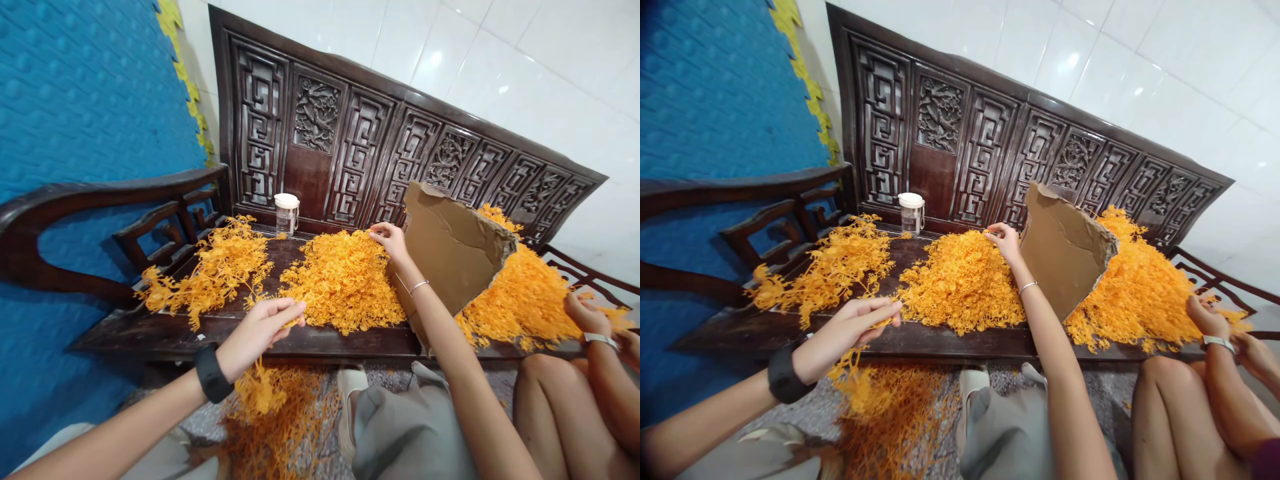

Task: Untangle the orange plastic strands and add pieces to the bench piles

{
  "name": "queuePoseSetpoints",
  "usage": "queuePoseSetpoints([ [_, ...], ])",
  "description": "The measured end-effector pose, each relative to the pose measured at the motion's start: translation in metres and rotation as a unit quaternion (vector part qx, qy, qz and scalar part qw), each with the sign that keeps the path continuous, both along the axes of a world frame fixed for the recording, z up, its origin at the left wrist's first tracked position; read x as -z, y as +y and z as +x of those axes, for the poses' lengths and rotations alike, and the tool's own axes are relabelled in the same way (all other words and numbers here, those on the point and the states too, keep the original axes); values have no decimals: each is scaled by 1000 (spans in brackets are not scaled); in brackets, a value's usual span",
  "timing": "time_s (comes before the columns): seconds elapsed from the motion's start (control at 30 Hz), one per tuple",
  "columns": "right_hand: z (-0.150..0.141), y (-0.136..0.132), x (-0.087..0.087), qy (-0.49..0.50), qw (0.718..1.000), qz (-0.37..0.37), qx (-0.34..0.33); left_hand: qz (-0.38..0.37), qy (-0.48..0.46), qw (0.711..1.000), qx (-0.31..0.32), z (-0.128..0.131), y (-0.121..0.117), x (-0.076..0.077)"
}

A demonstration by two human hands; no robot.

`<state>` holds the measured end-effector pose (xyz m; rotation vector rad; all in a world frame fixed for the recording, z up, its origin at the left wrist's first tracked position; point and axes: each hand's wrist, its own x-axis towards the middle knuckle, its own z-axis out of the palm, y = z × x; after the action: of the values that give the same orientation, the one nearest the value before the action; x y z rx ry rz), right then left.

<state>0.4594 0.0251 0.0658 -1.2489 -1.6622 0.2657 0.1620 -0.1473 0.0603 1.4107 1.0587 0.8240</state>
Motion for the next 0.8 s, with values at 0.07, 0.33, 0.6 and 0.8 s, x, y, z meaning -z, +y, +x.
queuePoseSetpoints([
  [0.07, 1, -2, 0, -7, 1000, -5, -10, -1, -3, 1000, 0, 0, 0, 0],
  [0.33, 3, -5, -3, 32, 999, -27, -33, -2, -8, 1000, -3, 0, -1, -2],
  [0.6, -9, -12, -13, 42, 999, 10, -15, -6, -1, 1000, -3, -2, 0, -1],
  [0.8, -18, -15, -18, 30, 999, 30, -24, 4, -11, 1000, -3, -2, -2, -4],
])
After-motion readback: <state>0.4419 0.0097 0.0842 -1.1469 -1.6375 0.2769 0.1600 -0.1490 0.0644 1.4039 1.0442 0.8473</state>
